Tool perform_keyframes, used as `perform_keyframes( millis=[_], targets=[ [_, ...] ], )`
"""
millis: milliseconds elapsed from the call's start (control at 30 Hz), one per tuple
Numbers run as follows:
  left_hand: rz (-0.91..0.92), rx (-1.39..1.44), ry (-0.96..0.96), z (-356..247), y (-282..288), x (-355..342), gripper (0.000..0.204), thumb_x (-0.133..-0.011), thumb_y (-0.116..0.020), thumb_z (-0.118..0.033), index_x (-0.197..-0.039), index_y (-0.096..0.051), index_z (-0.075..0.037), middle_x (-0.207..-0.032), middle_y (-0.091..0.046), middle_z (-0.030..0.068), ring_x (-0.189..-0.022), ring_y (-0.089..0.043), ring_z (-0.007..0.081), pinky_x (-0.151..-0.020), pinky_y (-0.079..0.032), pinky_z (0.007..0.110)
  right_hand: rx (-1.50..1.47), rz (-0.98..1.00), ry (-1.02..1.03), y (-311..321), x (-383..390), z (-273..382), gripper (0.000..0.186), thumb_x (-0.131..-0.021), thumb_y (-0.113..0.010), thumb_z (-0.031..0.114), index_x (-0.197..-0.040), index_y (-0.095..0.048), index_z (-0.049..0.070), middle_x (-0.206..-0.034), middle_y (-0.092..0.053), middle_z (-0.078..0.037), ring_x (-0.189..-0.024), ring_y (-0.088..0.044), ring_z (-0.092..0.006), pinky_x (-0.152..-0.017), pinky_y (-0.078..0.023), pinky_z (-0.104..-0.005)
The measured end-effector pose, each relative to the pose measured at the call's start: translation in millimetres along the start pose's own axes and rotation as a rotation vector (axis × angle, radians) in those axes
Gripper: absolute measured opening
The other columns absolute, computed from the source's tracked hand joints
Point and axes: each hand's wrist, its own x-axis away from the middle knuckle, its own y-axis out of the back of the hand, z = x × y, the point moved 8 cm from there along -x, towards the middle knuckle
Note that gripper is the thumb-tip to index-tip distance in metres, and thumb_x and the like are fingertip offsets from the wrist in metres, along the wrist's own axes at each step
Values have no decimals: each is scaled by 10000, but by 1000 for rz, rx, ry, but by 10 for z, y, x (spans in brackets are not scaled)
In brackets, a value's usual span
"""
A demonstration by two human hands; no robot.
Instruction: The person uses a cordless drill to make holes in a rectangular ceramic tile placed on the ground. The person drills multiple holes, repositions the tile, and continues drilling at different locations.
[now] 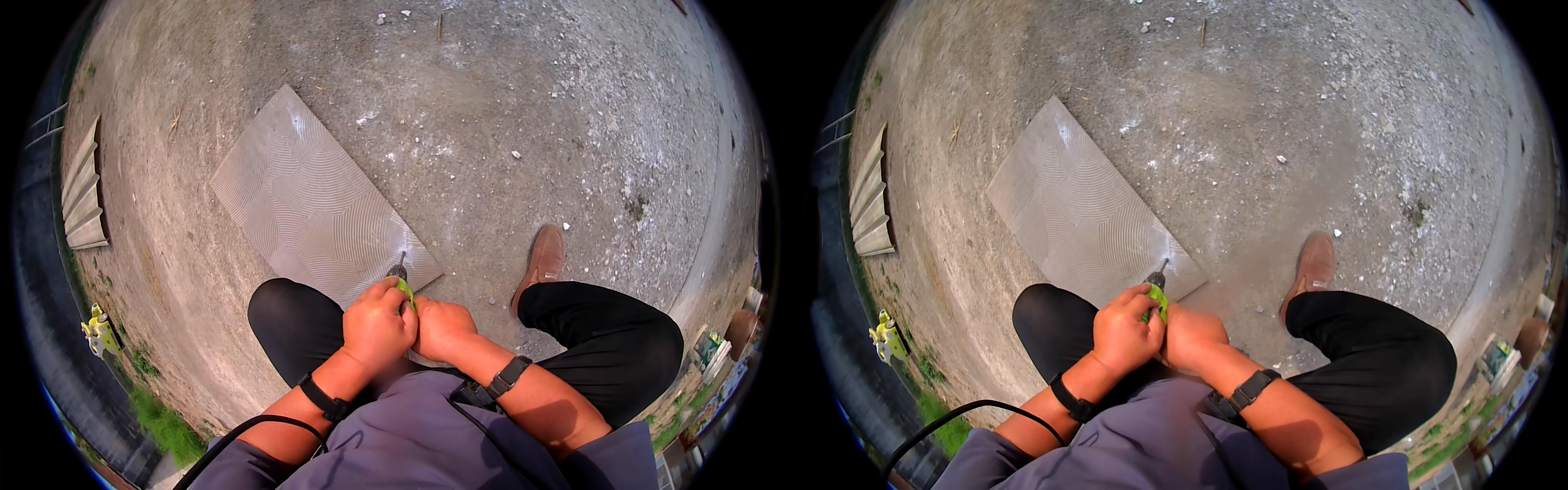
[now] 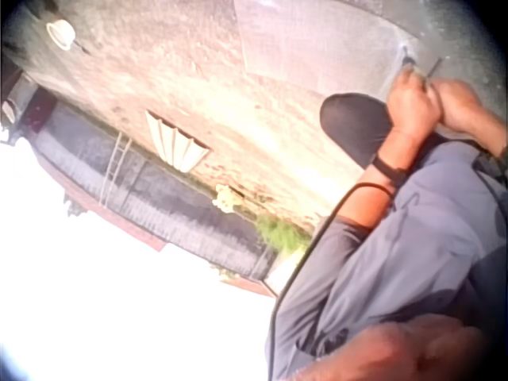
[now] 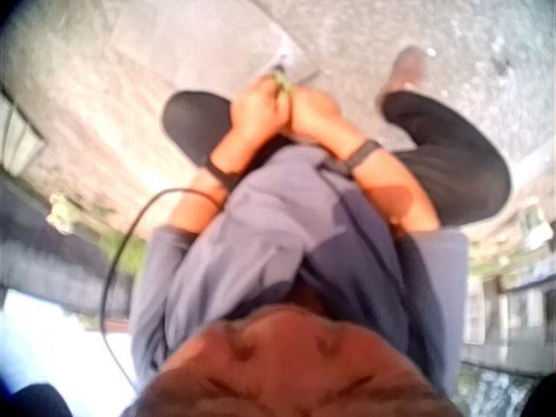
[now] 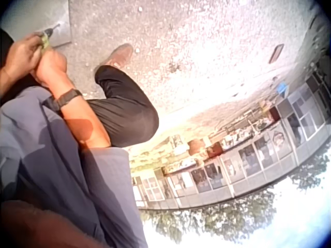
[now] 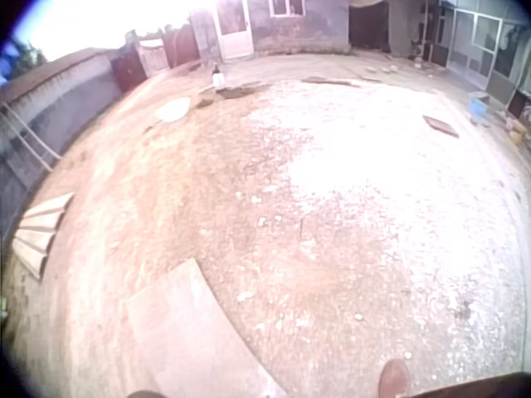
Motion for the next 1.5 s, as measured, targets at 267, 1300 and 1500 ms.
perform_keyframes(
  millis=[267, 1300, 1500],
  targets=[
    [0, 1, 5, 7, -3, -16, 96, -757, -681, -119, -831, -707, -63, -1065, -716, 145, -852, -702, 329, -742, -580, 401, -4, 33, -13, 8, 5, 0, 399, -852, -575, 359, -1060, -604, 20, -973, -718, -203, -916, -699, -367, -780, -553, -464],
    [11, -2, -14, -26, 3, -61, 94, -756, -685, -120, -832, -703, -69, -1068, -714, 141, -849, -702, 325, -735, -580, 398, -58, 9, -4, 52, 1, 3, 384, -839, -589, 343, -1043, -608, 18, -946, -717, -204, -895, -696, -372, -772, -551, -472],
    [-2, -7, -22, -32, 6, -63, 85, -746, -690, -124, -808, -701, -67, -1051, -715, 140, -844, -699, 318, -722, -580, 395, -49, 11, 0, 61, 7, 14, 390, -842, -585, 346, -1043, -603, 12, -944, -717, -206, -889, -698, -372, -772, -551, -473]
  ],
)
